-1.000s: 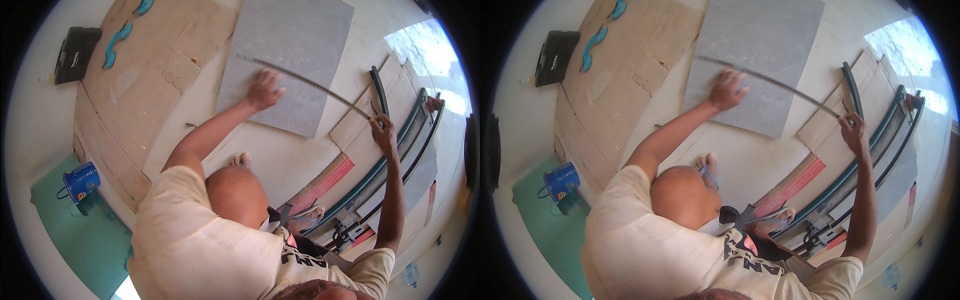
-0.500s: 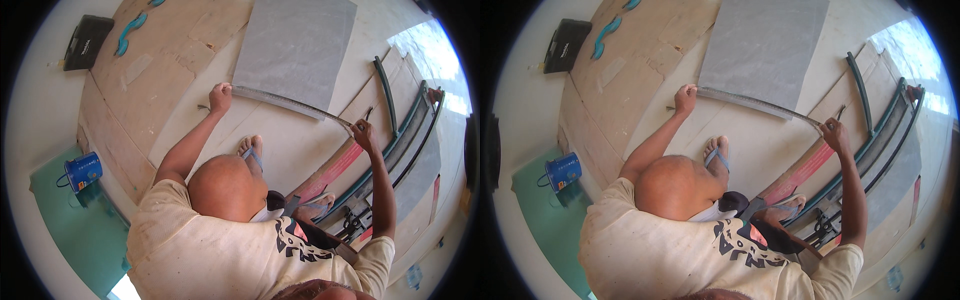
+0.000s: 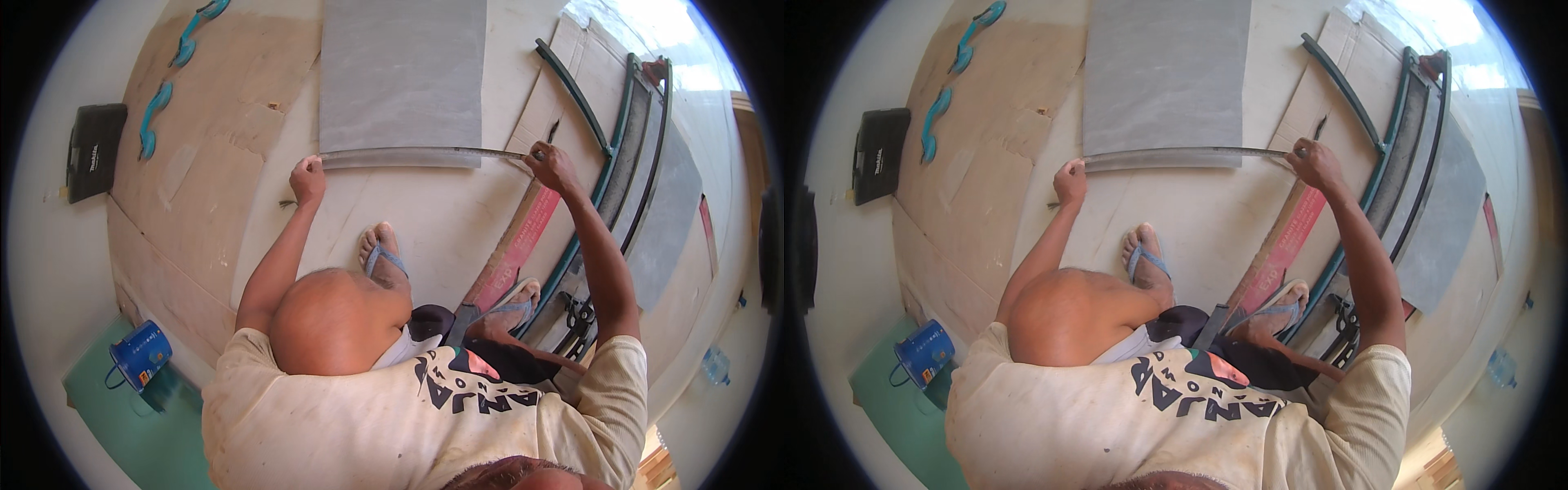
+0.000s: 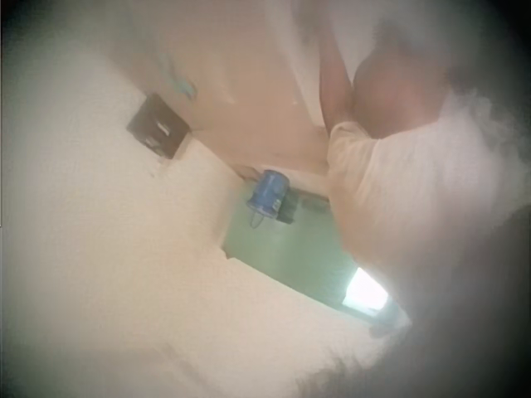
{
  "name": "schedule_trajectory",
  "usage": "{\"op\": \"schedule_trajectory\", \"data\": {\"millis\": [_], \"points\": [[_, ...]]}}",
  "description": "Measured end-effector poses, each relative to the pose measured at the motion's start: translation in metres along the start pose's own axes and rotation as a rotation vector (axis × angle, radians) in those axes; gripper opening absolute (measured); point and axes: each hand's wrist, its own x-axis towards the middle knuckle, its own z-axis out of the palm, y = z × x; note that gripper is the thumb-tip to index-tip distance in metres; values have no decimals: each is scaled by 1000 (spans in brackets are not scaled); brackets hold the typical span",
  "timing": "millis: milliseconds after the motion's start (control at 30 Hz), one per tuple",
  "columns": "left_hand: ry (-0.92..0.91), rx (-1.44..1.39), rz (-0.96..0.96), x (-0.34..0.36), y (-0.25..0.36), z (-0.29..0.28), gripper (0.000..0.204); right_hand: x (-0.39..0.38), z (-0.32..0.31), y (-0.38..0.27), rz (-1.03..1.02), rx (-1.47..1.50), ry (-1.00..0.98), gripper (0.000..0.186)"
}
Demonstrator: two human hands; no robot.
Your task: The person measures and marks a large gray tile with a tape measure, then positions it on a manual tile cutter and scores it. They repeat the process with a second tile, measuring, marking, and cutting each one individually.
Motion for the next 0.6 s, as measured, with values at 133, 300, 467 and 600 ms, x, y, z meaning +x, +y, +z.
{"op": "schedule_trajectory", "data": {"millis": [133, 300, 467, 600], "points": [[-28, 10, -23, 0, -5, -3, 23, -2, 5, 0, 43, -12, -52, 34], [-61, -6, -124, 6, -12, -1, 25, -2, 11, 0, 57, -29, -53, 35], [-102, -24, -148, 7, -12, 1, 28, -2, 23, 11, 50, -21, 9, 32], [-103, -22, -101, 7, -14, -1, 29, -1, 28, 11, 71, -33, 5, 34]]}}
